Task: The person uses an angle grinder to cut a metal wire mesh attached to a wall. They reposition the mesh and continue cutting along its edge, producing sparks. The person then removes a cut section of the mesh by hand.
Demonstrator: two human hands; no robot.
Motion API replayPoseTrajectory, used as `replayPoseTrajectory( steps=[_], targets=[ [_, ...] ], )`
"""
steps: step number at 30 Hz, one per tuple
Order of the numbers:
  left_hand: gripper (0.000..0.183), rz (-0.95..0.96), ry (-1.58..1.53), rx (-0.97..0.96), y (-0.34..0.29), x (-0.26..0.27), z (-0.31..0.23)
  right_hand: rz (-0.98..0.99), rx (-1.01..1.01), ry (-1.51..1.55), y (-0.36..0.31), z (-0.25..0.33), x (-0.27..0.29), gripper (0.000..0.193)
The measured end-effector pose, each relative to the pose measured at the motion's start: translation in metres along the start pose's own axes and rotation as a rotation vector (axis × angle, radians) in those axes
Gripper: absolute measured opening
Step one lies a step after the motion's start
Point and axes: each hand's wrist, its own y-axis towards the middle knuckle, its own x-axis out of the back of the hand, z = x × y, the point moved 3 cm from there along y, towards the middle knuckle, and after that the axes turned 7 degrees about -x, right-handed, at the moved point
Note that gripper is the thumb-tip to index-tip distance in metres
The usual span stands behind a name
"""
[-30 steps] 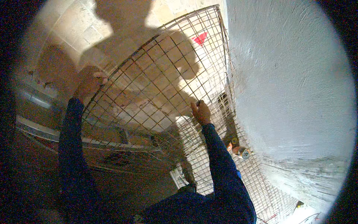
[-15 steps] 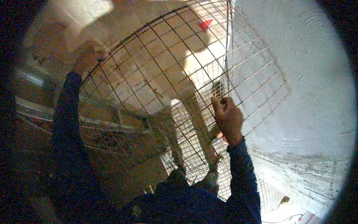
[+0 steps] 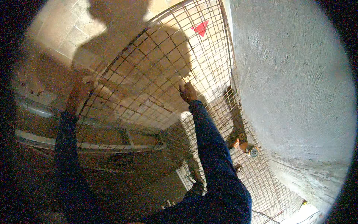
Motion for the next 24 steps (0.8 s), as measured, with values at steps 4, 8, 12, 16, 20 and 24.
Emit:
replayPoseTrajectory(
  steps=[4, 8, 12, 16, 20, 24],
  targets=[
    [0.032, 0.002, -0.165, -0.033, -0.003, 0.005, 0.008, 0.132, -0.004, 0.339, -0.048, 0.001, 0.053, 0.046],
    [0.031, -0.177, -0.011, -0.057, 0.021, -0.015, 0.048, -0.036, 0.023, -0.152, -0.115, 0.045, 0.144, 0.060],
    [0.039, -0.184, 0.680, -0.271, 0.073, -0.054, 0.103, -0.026, -0.165, -0.333, -0.168, 0.120, 0.222, 0.063],
    [0.049, -0.208, 0.153, -0.166, 0.093, -0.072, 0.139, -0.165, -0.117, -0.506, -0.211, 0.193, 0.289, 0.061],
    [0.056, -0.107, 0.294, -0.224, 0.103, -0.072, 0.128, -0.260, 0.064, -0.597, -0.226, 0.231, 0.315, 0.055],
    [0.032, -0.310, 0.085, -0.150, 0.062, -0.028, 0.102, -0.191, -0.082, -0.561, -0.222, 0.211, 0.296, 0.061]
  ],
)
